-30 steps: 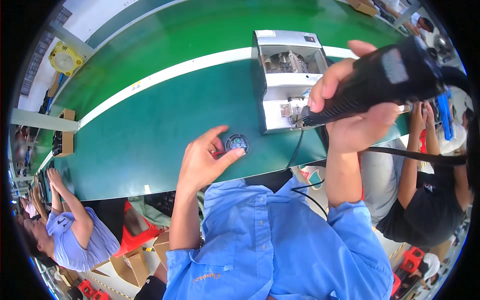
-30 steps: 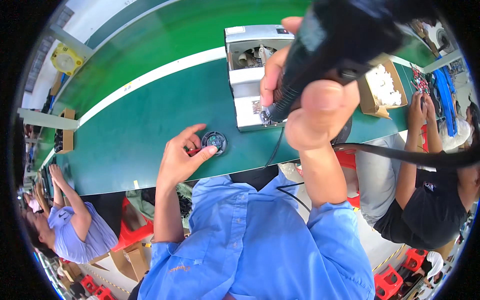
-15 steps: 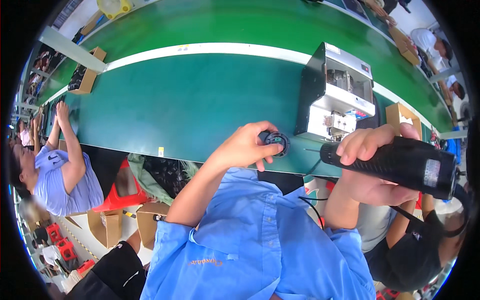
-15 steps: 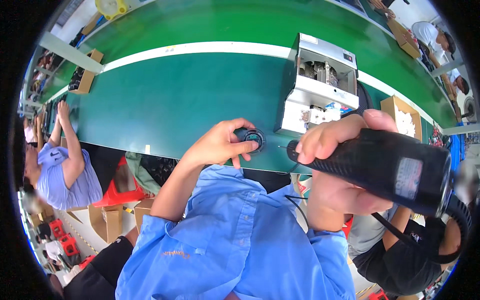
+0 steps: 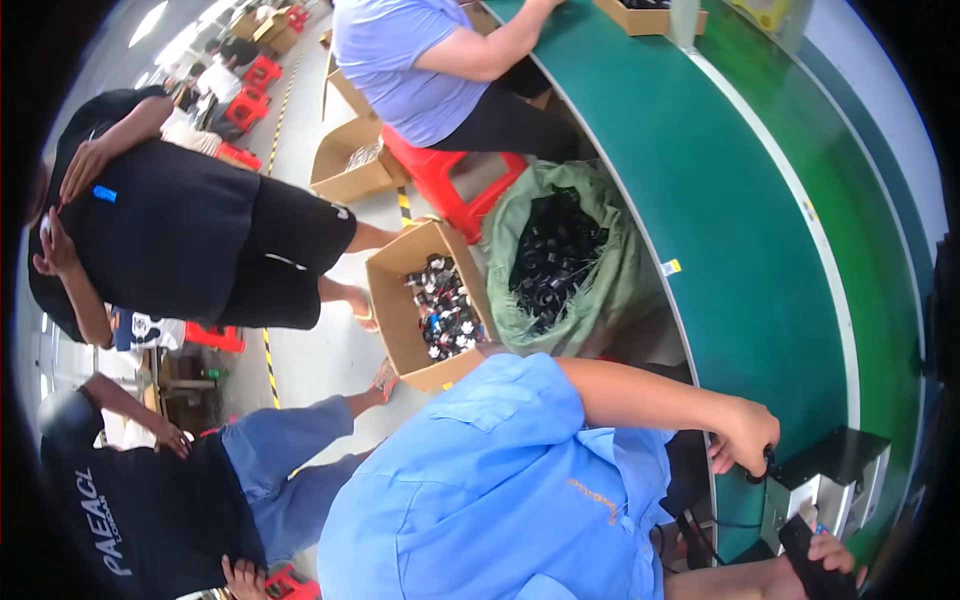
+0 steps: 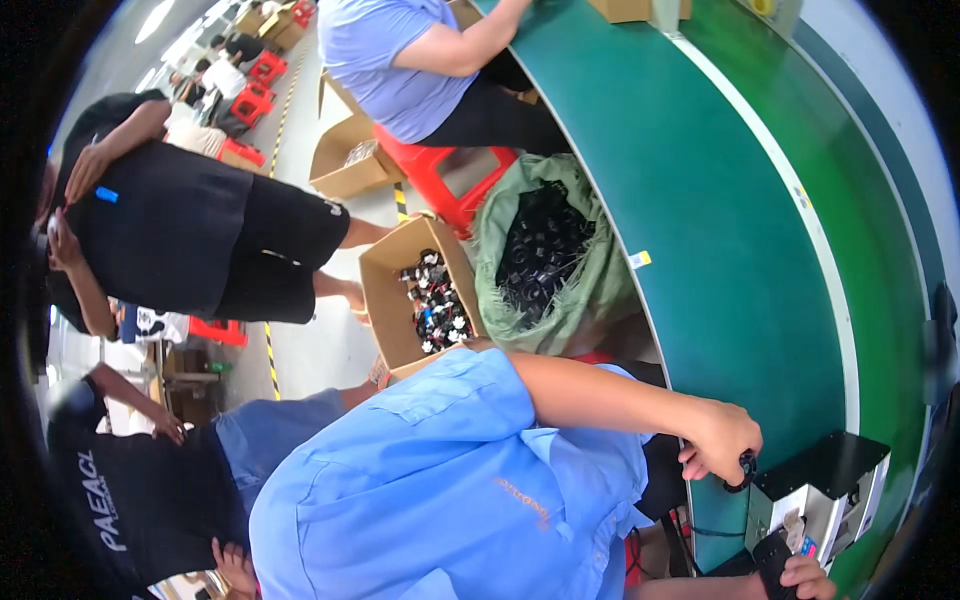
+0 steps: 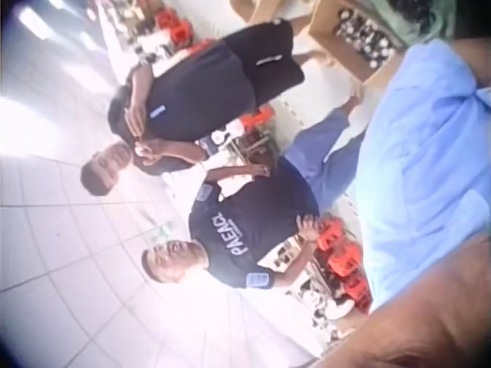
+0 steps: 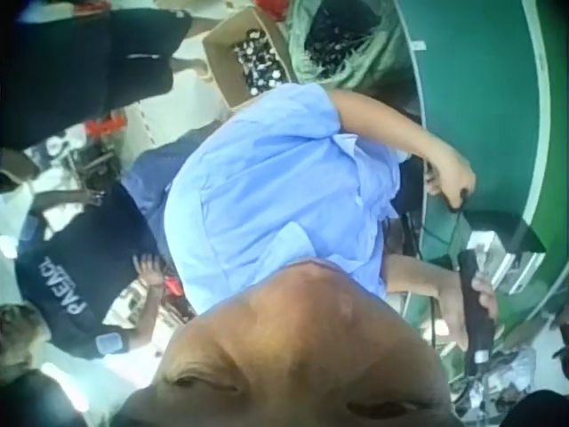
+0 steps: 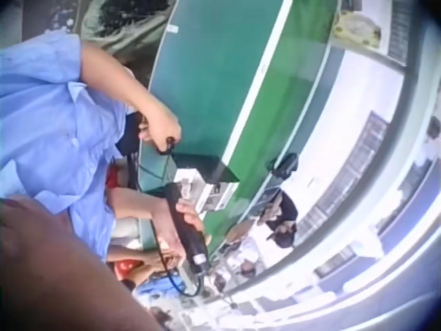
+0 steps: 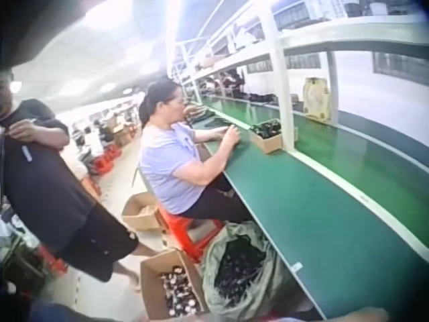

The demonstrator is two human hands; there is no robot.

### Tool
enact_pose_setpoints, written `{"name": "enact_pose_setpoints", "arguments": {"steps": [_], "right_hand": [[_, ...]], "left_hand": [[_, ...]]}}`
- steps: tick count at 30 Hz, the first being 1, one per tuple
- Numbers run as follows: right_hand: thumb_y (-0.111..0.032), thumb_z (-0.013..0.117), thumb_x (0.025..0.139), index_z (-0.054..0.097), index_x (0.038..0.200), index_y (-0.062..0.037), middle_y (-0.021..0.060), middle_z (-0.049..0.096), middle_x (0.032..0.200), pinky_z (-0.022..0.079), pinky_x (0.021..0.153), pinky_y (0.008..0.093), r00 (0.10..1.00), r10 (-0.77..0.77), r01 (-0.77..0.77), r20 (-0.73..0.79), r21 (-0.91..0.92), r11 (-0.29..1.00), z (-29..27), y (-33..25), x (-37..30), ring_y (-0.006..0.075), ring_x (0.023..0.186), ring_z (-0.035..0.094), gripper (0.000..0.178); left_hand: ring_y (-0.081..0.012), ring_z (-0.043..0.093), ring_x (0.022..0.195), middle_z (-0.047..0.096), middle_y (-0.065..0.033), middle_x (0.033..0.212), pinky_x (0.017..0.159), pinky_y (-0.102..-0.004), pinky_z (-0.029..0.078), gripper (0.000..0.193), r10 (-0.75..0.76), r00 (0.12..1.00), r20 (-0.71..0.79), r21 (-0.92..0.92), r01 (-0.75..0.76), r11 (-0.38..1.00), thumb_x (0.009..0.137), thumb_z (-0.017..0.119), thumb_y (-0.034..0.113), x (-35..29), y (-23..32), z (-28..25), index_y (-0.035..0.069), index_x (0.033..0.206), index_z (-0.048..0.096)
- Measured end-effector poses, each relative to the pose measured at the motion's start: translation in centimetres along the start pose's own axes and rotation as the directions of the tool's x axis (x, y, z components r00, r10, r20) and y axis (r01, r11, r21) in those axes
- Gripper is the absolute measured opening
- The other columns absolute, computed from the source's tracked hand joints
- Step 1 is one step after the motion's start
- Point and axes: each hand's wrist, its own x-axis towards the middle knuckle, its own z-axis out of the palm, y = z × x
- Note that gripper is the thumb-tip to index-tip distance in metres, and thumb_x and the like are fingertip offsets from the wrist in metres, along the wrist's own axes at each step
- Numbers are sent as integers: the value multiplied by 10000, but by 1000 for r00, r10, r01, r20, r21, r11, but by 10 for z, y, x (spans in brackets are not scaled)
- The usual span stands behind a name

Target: Assembling electronic components using an electric screwdriver on a factory assembly line.

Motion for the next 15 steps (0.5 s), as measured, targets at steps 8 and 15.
{"name": "enact_pose_setpoints", "arguments": {"steps": [8, 15], "right_hand": [[-671, 313, 943, 484, 1236, -161, 204, 638, 861, 467, 418, 379, 985, -60, 58, 161, 16, 998, -7, 6, 8, 322, 511, 572, 612], [-633, 344, 950, 496, 1252, -68, 192, 647, 843, 490, 436, 386, 984, 21, -38, 175, 93, 995, 4, -1, 10, 310, 539, 598, 659]], "left_hand": [[-320, 714, 650, 671, -303, 842, 520, -375, 615, 382, 3, 964, 267, -299, 80, 951, 828, 585, 78, 32, -14, 1, -126, 1136, 489], [-276, 708, 610, 681, -243, 765, 515, -339, 610, 530, 114, 985, 128, -423, -50, 905, 822, 608, 41, 11, -13, 9, -87, 1312, 452]]}}
